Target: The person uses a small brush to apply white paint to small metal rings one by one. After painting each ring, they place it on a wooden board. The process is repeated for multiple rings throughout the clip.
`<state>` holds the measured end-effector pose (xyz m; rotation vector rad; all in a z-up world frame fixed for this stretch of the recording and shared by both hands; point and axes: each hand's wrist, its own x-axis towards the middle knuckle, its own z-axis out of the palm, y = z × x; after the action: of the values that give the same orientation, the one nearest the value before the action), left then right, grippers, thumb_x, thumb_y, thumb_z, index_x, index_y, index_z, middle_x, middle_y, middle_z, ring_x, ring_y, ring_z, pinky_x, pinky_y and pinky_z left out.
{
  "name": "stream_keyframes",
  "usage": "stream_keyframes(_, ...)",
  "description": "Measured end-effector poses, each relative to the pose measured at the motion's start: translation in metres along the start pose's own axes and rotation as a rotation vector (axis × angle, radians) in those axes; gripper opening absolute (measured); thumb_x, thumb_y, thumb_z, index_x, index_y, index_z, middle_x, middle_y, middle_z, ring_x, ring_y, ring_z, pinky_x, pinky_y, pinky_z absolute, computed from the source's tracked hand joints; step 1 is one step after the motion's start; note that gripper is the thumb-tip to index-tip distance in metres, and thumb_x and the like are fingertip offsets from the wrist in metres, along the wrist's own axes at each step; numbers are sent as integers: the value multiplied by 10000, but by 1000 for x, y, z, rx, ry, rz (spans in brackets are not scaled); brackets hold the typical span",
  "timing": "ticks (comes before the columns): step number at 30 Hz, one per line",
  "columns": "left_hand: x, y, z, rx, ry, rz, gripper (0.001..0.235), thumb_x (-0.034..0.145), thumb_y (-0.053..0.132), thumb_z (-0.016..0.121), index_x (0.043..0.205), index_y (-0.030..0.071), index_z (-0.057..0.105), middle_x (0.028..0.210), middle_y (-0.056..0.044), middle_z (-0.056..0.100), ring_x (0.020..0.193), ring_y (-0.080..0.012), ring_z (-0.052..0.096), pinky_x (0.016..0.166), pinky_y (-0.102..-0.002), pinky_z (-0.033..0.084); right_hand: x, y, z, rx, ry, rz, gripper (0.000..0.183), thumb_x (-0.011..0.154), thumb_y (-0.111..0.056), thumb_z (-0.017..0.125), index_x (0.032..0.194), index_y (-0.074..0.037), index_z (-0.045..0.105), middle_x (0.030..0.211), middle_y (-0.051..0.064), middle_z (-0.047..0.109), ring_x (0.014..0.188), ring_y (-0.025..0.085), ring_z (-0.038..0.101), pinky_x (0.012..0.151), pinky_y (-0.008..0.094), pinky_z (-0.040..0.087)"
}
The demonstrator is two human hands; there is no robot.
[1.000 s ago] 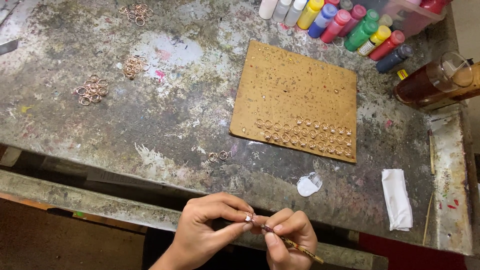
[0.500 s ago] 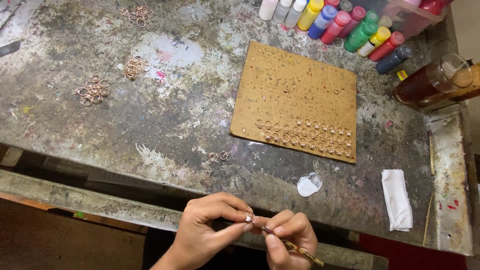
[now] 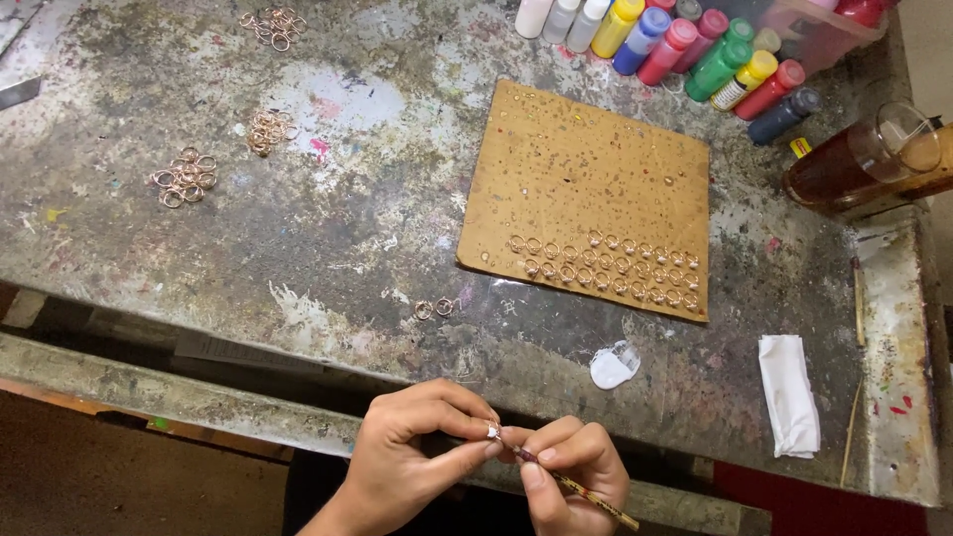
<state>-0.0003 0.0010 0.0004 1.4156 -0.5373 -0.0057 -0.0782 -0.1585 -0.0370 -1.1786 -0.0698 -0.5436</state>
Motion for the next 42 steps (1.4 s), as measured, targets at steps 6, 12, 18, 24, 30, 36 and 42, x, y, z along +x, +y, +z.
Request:
stream_keyframes(6, 1, 2, 0, -8, -3, -5, 63, 842, 84, 823, 839, 107, 765, 850, -67, 768, 763, -166, 771, 722, -258, 606, 0, 2, -2, 69, -16, -8, 144, 853, 96, 635, 927, -15, 583, 821, 154, 604, 846, 426, 786, 765, 430, 686)
stream_keyframes(12, 1, 2, 0, 0, -28, 24, 35, 882, 85, 775, 878, 85, 740, 896, -102, 775, 816, -205, 784, 762, -293, 625, 0, 5, -4, 143, 39, 34, 107, 848, 55, 636, 909, -6, 572, 797, 166, 579, 803, 400, 765, 677, 391, 660)
stream_keyframes(18, 4, 6, -1, 21, -73, 66, 34, 930, 78, 708, 937, 46, 720, 911, -123, 772, 850, -233, 769, 799, -314, 618, 2, 7, -5, 160, 49, 52, 118, 835, 52, 660, 897, 3, 572, 796, 174, 598, 805, 389, 769, 656, 373, 676)
stream_keyframes(24, 4, 6, -1, 27, -77, 59, 38, 928, 75, 712, 948, 51, 735, 917, -120, 772, 852, -229, 768, 804, -310, 615, 0, 4, -3, 66, 87, 89, 120, 825, 18, 670, 880, -29, 574, 766, 165, 605, 772, 354, 761, 632, 378, 677)
stream_keyframes(30, 4, 6, -1, 27, -73, 66, 21, 911, 55, 728, 929, 49, 719, 916, -122, 778, 848, -232, 777, 803, -314, 621, 2, 3, -3, 94, 64, 85, 116, 832, 30, 664, 888, -21, 576, 778, 163, 602, 797, 358, 760, 646, 371, 669)
stream_keyframes(36, 1, 2, -2, 5, -73, 46, 22, 914, 79, 734, 921, 65, 718, 922, -115, 774, 863, -237, 778, 809, -323, 626, 2, 6, -5, 172, 46, 59, 118, 838, 58, 653, 899, 1, 569, 803, 177, 603, 805, 397, 766, 666, 380, 672)
stream_keyframes(42, 0, 0, -1, 18, -63, 45, 28, 902, 80, 749, 924, 68, 736, 939, -116, 779, 862, -218, 781, 806, -305, 623, 3, -2, -9, 247, 37, 91, 109, 889, 60, 642, 954, -3, 581, 812, 186, 601, 872, 444, 765, 723, 442, 693)
